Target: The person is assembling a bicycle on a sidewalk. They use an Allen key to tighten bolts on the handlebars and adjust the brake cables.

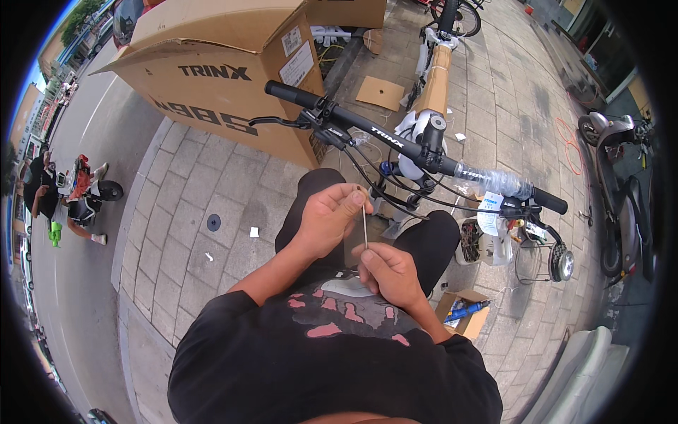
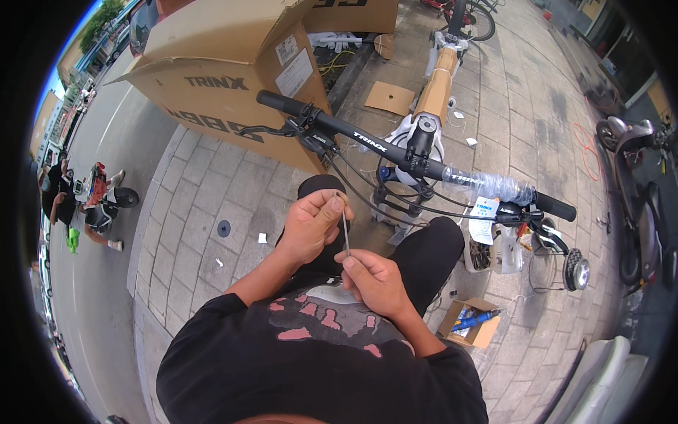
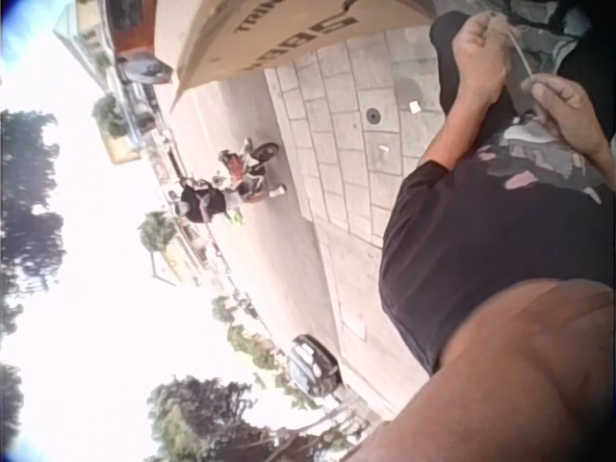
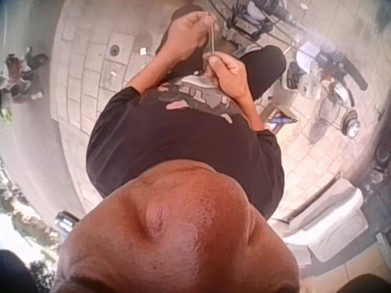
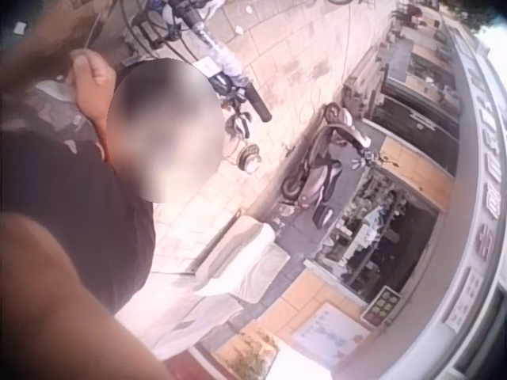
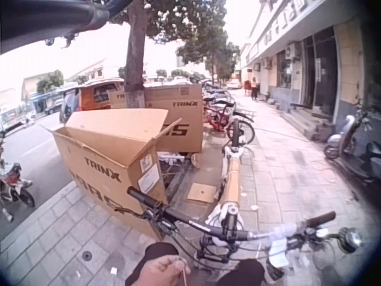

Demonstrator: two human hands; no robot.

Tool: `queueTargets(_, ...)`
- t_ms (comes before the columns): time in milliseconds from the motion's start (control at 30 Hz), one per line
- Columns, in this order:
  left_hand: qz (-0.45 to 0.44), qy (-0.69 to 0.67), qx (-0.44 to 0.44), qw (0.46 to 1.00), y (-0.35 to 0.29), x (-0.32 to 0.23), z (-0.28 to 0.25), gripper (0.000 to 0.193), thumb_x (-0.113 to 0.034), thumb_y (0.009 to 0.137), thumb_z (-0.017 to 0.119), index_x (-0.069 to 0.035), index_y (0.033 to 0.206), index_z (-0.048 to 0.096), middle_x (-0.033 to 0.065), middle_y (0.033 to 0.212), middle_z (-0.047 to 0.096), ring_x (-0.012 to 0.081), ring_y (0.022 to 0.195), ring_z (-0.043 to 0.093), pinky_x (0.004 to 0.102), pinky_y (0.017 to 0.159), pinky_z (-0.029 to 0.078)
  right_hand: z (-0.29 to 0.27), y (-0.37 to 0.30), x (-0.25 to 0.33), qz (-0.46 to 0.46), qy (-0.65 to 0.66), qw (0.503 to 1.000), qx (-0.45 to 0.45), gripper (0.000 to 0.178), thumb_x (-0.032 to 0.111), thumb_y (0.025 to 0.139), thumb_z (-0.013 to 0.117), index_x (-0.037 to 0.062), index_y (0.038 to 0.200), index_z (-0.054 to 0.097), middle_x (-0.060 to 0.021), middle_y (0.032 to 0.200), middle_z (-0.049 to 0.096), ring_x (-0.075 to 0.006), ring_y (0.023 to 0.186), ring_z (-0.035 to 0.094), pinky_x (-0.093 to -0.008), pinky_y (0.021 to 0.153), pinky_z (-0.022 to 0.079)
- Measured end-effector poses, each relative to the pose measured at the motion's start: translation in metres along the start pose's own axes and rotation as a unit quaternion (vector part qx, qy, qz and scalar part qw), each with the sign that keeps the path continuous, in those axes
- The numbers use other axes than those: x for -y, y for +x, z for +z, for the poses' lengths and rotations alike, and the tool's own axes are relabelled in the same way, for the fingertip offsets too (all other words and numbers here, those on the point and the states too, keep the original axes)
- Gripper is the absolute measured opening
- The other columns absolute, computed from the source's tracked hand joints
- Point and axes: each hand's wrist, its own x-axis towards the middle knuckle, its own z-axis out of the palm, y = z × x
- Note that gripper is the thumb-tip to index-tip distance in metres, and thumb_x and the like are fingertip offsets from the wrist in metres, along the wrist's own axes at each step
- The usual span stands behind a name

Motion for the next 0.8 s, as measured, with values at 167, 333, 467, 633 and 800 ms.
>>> queueTargets(167, -0.068, 0.01, 0.076, 0.995, 0.021, -0.018, 0.04, 0.025, -0.026, 0.108, 0.062, -0.003, 0.115, 0.066, 0.0047, 0.095, 0.072, 0.0011, 0.051, 0.042, 0.0202, 0.044, 0.027, 0.001, -0.021, 0.023, -0.038, 0.043, 0.996, -0.062, 0.03, 0.024, 0.109, 0.056, -0.0018, 0.121, 0.067, -0.0051, 0.077, 0.066, -0.0065, 0.051, 0.052, -0.0206, 0.049, 0.039)
queueTargets(333, -0.147, 0.055, 0.108, 0.982, 0.04, -0.041, 0.079, 0.027, -0.029, 0.107, 0.063, -0.003, 0.113, 0.068, 0.0034, 0.094, 0.071, 0.0008, 0.051, 0.039, 0.0209, 0.043, 0.026, -0.001, -0.027, 0.04, -0.05, 0.124, 0.986, -0.097, 0.032, 0.024, 0.109, 0.055, -0.0043, 0.12, 0.065, -0.0092, 0.077, 0.067, -0.01, 0.049, 0.055, -0.0218, 0.047, 0.041)
queueTargets(467, -0.185, 0.086, 0.101, 0.974, 0.057, -0.051, 0.09, 0.029, -0.03, 0.106, 0.063, -0.003, 0.111, 0.068, 0.0039, 0.096, 0.07, 0.002, 0.053, 0.039, 0.0217, 0.043, 0.027, -0.008, -0.021, 0.052, -0.05, 0.196, 0.975, -0.095, 0.031, 0.022, 0.109, 0.054, -0.0058, 0.119, 0.064, -0.0123, 0.077, 0.068, -0.013, 0.048, 0.057, -0.0242, 0.045, 0.045)
queueTargets(633, -0.202, 0.064, 0.065, 0.975, 0.068, -0.038, 0.095, 0.032, -0.029, 0.108, 0.058, 0.001, 0.105, 0.065, 0.0043, 0.087, 0.063, 0.005, 0.045, 0.034, 0.0263, 0.038, 0.024, -0.013, -0.013, 0.057, -0.037, 0.255, 0.962, -0.088, 0.031, 0.022, 0.109, 0.054, -0.0056, 0.119, 0.064, -0.0127, 0.077, 0.068, -0.0151, 0.046, 0.058, -0.0271, 0.043, 0.048)
queueTargets(800, -0.231, 0.002, 0.042, 0.972, 0.066, -0.044, 0.1, 0.029, -0.028, 0.11, 0.055, 0.0, 0.106, 0.061, 0.0039, 0.088, 0.061, 0.0062, 0.045, 0.032, 0.0276, 0.038, 0.024, -0.018, -0.01, 0.059, -0.032, 0.27, 0.959, -0.081, 0.031, 0.021, 0.109, 0.053, -0.0057, 0.12, 0.064, -0.0121, 0.077, 0.067, -0.0155, 0.046, 0.058, -0.0274, 0.043, 0.049)
